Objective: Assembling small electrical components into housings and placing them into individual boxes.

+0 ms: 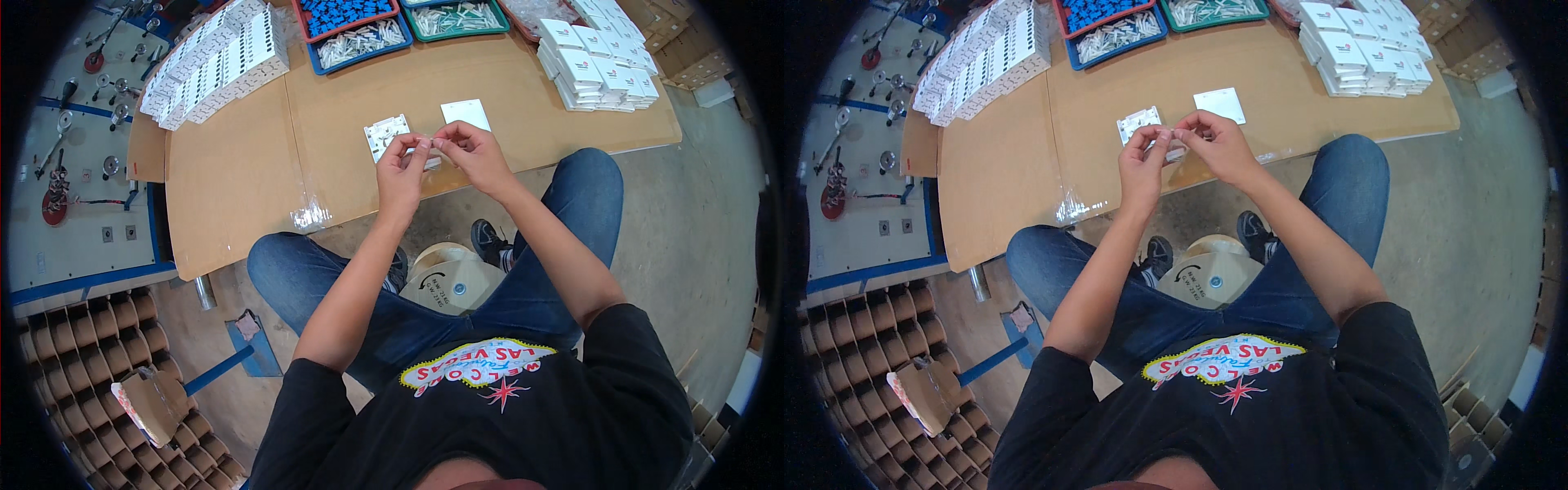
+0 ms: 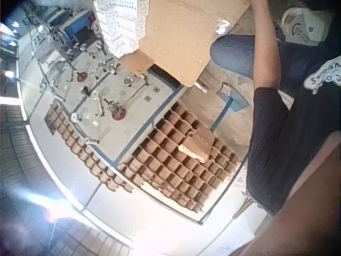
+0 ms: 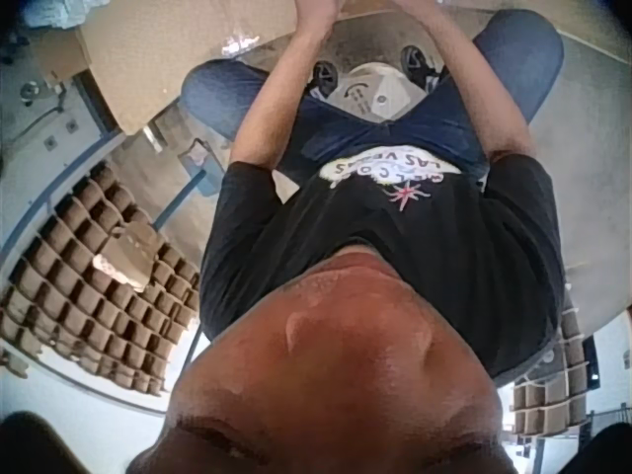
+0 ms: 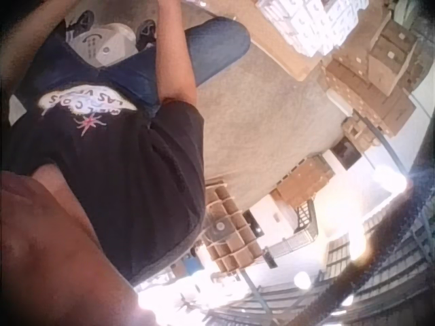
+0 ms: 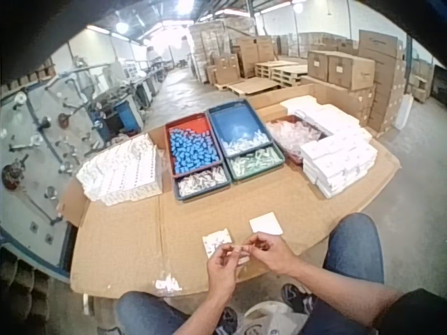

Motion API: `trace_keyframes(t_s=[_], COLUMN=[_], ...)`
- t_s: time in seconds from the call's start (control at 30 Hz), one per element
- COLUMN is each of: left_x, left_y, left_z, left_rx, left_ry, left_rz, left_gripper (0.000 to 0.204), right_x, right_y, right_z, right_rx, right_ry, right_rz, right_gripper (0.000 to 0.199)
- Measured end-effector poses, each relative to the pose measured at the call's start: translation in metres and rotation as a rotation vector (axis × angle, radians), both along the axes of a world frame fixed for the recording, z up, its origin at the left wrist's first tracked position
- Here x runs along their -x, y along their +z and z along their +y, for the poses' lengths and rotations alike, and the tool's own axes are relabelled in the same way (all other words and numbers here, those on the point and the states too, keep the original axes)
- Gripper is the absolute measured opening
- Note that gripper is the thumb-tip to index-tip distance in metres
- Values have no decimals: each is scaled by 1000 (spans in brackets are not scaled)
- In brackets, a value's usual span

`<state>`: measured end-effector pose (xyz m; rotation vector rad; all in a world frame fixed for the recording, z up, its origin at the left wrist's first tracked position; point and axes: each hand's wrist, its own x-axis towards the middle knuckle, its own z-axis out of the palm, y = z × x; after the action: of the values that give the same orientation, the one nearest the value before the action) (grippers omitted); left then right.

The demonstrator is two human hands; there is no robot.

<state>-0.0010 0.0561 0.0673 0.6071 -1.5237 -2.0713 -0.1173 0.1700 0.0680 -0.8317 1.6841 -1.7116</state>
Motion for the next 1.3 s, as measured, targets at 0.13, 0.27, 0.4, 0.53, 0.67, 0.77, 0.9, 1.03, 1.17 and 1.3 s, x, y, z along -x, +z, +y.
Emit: trace_keyframes(t_s=[0.13,0.27,0.4,0.53,0.67,0.77,0.9,1.03,1.17,1.3], left_x=[0,-2,-2,-2,-4,-7,-6,-4,-4,-3], left_y=[-1,-4,-8,-7,0,-3,-4,-8,-3,5], left_z=[0,-4,-8,-5,-17,-16,-15,-18,-15,-18], left_rx=[11,134,301,233,-281,-454,-383,-391,-308,-214], left_ry=[-14,-27,-69,-15,-67,-198,-78,-16,-65,-122], left_rz=[17,0,-109,-96,-167,-187,-82,-50,-18,-39], left_gripper=[13,13,13,19,31,32,25,26,25,23], right_x=[1,0,3,13,16,15,15,10,12,15], right_y=[2,2,10,10,6,13,14,18,16,8], right_z=[1,1,4,7,12,15,15,12,13,11], right_rx=[11,0,-54,-133,-9,67,40,-11,-90,-74], right_ry=[-9,18,41,57,60,168,135,87,135,73], right_rz=[-11,-34,36,281,196,111,118,134,157,79], right_gripper=[13,12,14,15,12,11,15,25,32,35])
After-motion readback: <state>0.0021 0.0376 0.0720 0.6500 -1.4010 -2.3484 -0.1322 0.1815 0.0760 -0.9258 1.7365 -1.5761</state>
